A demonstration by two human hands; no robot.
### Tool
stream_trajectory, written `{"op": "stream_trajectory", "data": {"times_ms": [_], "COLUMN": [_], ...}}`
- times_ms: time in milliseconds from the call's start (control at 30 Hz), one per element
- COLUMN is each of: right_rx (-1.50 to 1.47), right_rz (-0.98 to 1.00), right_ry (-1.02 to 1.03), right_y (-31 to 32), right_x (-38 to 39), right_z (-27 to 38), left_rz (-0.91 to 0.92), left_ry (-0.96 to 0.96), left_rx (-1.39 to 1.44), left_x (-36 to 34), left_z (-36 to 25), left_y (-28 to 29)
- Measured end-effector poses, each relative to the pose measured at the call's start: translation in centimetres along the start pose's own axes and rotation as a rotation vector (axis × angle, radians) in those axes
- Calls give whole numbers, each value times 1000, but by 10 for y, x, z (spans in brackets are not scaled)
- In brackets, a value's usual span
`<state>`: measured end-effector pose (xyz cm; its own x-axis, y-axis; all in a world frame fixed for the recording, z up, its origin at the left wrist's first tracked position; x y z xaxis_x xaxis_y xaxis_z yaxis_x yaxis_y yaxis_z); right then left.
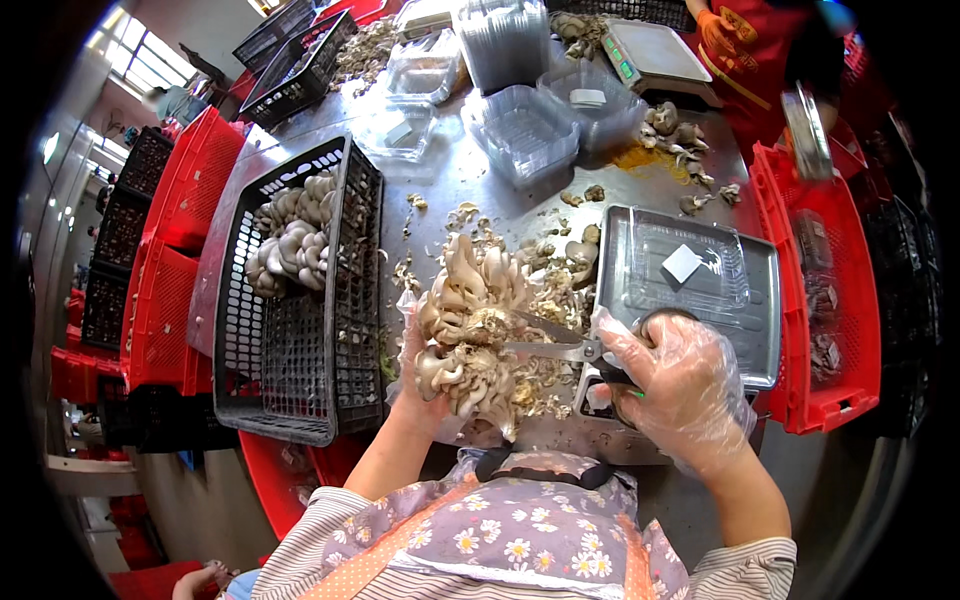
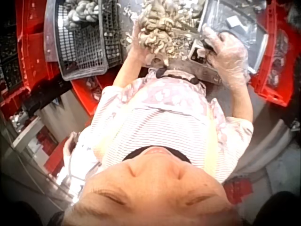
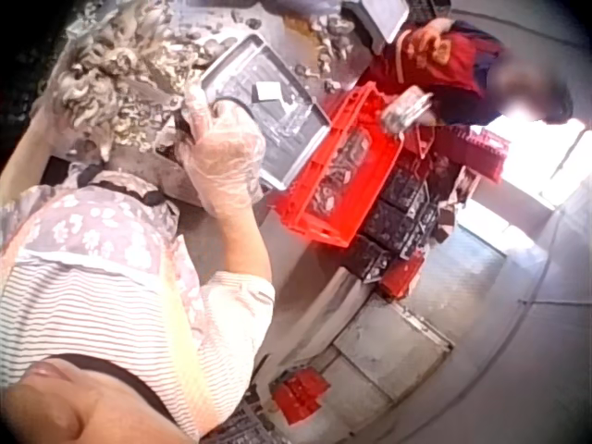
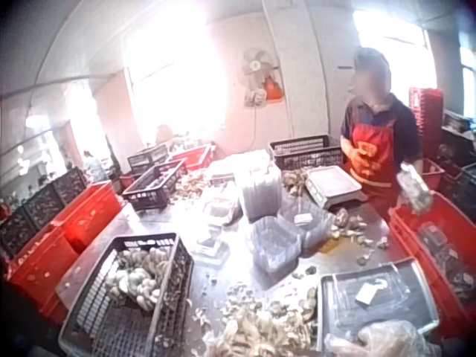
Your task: The person trims oyster mushrooms using shears, removes the base, and places the trimmed clusters into clear plastic containers on a digital scale. After weighing, the containers are closed and placed into red crates. The person repeats this process with multiple mushroom clusters throughout the clip.
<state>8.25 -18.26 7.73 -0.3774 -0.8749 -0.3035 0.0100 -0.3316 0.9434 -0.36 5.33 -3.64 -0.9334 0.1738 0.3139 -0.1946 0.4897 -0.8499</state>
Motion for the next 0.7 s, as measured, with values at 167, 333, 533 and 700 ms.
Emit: {"op": "stream_trajectory", "data": {"times_ms": [167,333,533,700], "right_rx": [23,-47,71,203], "right_rz": [-55,-77,-152,-17], "right_ry": [118,105,232,262], "right_y": [-8,-16,-22,-26], "right_x": [-9,-6,-15,-8], "right_z": [-7,-8,-9,-16], "left_rz": [95,18,168,91], "left_ry": [64,93,176,153], "left_rx": [74,80,92,45], "left_x": [-1,-3,-1,-5], "left_z": [5,5,6,2], "left_y": [-8,-10,-26,-27]}}
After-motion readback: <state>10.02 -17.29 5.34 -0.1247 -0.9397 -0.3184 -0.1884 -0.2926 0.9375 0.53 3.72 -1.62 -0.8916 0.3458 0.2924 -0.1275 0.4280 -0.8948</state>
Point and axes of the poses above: each hand's wrist, its own x-axis away from the middle knuckle, its own y-axis out of the back of the hand, z = x × y, the point moved 3 cm from there along -x, towards the middle knuckle, and after that the axes turned 13 degrees about y, right-handed, at the moved point
